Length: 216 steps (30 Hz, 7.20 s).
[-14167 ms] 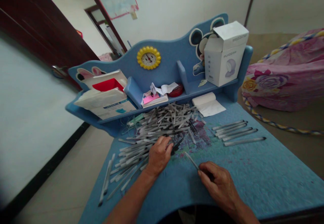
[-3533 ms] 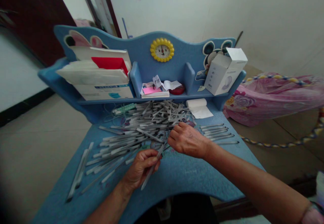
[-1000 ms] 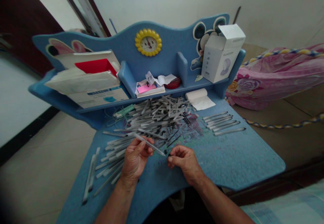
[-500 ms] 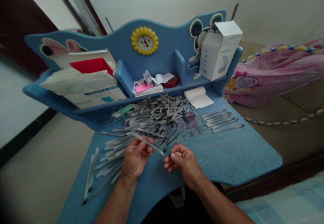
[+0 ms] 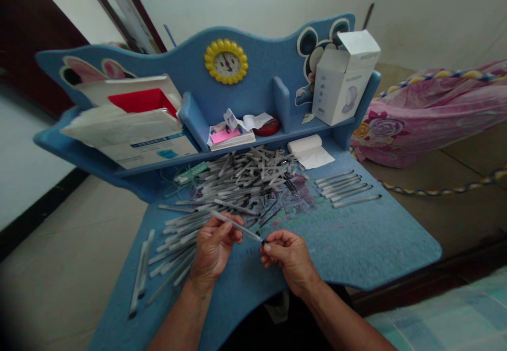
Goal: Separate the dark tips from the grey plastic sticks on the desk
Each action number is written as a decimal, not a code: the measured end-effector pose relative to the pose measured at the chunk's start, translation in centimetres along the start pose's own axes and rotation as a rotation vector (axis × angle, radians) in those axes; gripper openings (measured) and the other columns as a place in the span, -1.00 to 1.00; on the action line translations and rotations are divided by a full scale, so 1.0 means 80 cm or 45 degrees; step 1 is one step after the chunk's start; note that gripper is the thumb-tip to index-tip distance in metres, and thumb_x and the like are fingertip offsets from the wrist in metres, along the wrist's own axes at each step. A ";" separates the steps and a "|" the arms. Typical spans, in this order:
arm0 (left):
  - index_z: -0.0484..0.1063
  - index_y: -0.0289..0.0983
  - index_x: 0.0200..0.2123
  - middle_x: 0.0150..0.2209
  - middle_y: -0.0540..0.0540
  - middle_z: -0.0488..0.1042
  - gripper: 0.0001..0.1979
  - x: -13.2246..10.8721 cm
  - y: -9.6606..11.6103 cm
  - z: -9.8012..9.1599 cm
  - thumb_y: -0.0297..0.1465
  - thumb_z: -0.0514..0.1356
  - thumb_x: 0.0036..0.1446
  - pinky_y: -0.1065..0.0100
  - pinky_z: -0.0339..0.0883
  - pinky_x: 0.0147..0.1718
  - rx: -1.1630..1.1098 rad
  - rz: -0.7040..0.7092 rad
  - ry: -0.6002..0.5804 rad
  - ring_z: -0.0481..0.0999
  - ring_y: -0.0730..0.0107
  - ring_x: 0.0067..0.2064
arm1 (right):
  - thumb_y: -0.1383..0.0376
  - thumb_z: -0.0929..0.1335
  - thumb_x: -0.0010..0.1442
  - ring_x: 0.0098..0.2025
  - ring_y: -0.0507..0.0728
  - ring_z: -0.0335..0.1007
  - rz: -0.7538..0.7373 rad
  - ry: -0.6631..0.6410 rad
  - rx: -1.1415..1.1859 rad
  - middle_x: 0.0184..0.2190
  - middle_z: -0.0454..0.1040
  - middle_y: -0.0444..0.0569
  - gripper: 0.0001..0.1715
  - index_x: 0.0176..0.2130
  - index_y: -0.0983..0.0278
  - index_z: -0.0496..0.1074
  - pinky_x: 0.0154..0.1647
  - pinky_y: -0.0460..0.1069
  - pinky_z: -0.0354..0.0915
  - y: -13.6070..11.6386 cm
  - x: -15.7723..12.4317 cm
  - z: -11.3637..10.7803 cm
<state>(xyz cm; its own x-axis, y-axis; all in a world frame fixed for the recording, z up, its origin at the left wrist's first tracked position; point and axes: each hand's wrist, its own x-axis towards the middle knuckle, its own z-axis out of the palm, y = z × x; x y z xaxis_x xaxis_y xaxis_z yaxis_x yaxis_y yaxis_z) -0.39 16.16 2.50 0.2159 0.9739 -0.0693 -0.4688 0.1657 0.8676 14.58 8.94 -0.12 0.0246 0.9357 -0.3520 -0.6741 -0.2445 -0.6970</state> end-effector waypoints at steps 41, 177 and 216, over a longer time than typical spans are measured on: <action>0.43 -0.35 -0.37 -0.39 -0.07 0.55 -0.81 0.070 0.047 -0.008 -0.41 0.30 -0.12 0.46 0.43 -0.48 0.137 0.149 0.240 0.52 0.46 -0.46 | 0.12 0.40 0.00 -0.62 0.01 0.33 -0.380 -0.358 -0.638 -0.62 0.45 -0.12 -0.70 -0.38 0.33 0.46 -0.59 -0.10 0.26 -0.051 0.138 0.036; 0.42 -0.33 -0.38 -0.38 -0.06 0.55 -0.82 0.076 0.044 -0.005 -0.43 0.29 -0.12 0.43 0.43 -0.47 0.153 0.202 0.264 0.53 0.44 -0.46 | 0.22 0.47 -0.10 -0.63 0.02 0.38 -0.358 -0.309 -0.353 -0.57 0.51 -0.06 -0.74 -0.40 0.34 0.48 -0.64 -0.11 0.32 -0.046 0.152 0.040; 0.51 -0.16 -0.19 -0.36 -0.11 0.45 -0.77 0.058 0.057 0.002 -0.43 0.18 0.04 0.39 0.26 -0.31 1.364 0.739 -0.132 0.43 0.30 -0.31 | 0.34 0.35 0.09 -0.41 0.05 0.40 -1.089 -0.479 -1.336 -0.44 0.50 -0.12 -0.87 -0.31 0.21 0.51 -0.37 -0.10 0.26 -0.129 0.103 0.089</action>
<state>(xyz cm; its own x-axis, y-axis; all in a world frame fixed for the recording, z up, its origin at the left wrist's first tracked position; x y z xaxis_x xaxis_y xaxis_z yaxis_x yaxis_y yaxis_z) -1.37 21.42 6.20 0.3000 0.8358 0.4599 0.4137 -0.5484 0.7267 16.51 21.01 8.58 -0.1674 0.8598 0.4825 0.3105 0.5104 -0.8019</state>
